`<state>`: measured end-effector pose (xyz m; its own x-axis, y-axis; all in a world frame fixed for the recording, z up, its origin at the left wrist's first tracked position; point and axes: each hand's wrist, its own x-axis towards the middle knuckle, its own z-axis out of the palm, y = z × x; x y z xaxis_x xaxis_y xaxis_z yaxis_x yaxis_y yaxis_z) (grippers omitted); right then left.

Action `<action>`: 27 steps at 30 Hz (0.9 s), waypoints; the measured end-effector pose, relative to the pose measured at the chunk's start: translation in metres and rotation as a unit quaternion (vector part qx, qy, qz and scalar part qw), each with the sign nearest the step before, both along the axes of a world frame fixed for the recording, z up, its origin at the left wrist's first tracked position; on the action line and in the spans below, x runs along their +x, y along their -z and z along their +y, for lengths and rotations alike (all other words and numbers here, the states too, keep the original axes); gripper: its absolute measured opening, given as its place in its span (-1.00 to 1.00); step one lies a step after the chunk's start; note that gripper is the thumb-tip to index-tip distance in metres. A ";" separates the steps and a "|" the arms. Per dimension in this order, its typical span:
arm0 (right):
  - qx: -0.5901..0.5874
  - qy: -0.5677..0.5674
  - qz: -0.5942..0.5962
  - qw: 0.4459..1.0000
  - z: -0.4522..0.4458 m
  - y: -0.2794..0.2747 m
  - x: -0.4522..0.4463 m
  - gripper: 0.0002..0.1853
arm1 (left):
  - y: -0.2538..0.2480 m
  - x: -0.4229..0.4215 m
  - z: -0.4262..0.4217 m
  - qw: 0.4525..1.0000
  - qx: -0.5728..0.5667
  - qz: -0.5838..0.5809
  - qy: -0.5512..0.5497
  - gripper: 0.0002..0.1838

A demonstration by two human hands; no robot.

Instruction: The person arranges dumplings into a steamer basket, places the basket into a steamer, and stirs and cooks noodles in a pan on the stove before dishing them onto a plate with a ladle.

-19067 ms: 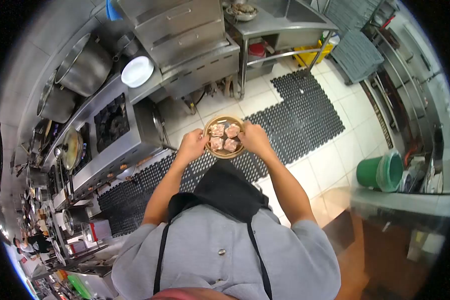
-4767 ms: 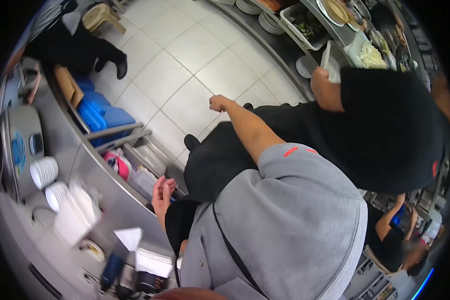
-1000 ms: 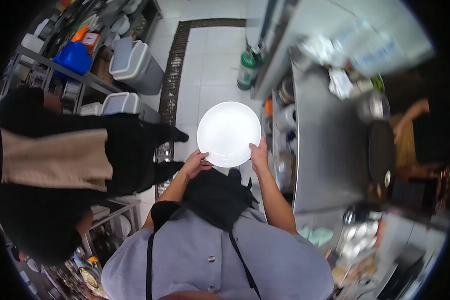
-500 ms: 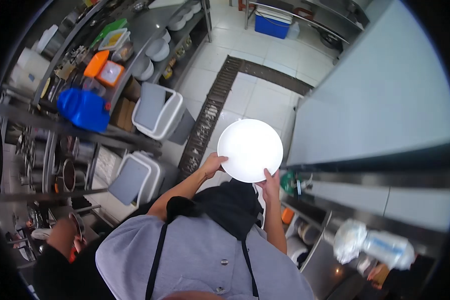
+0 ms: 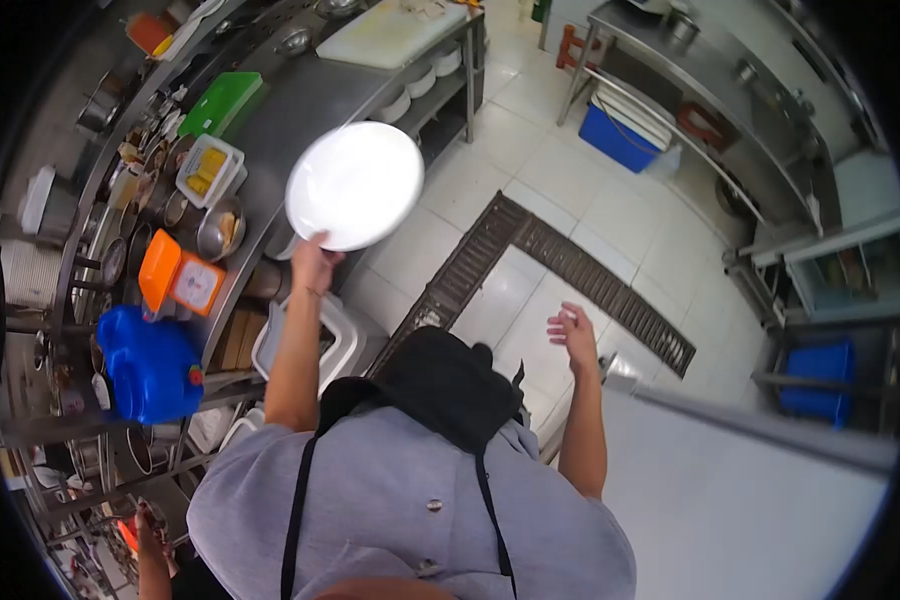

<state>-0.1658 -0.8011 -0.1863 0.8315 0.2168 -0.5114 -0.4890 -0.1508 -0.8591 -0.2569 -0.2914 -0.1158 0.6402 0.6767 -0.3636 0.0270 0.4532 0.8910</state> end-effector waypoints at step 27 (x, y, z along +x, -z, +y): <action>-0.364 -0.312 0.097 0.872 0.059 -0.071 0.621 -0.71 | 0.072 0.496 0.777 0.960 -0.008 0.144 -0.239 -0.60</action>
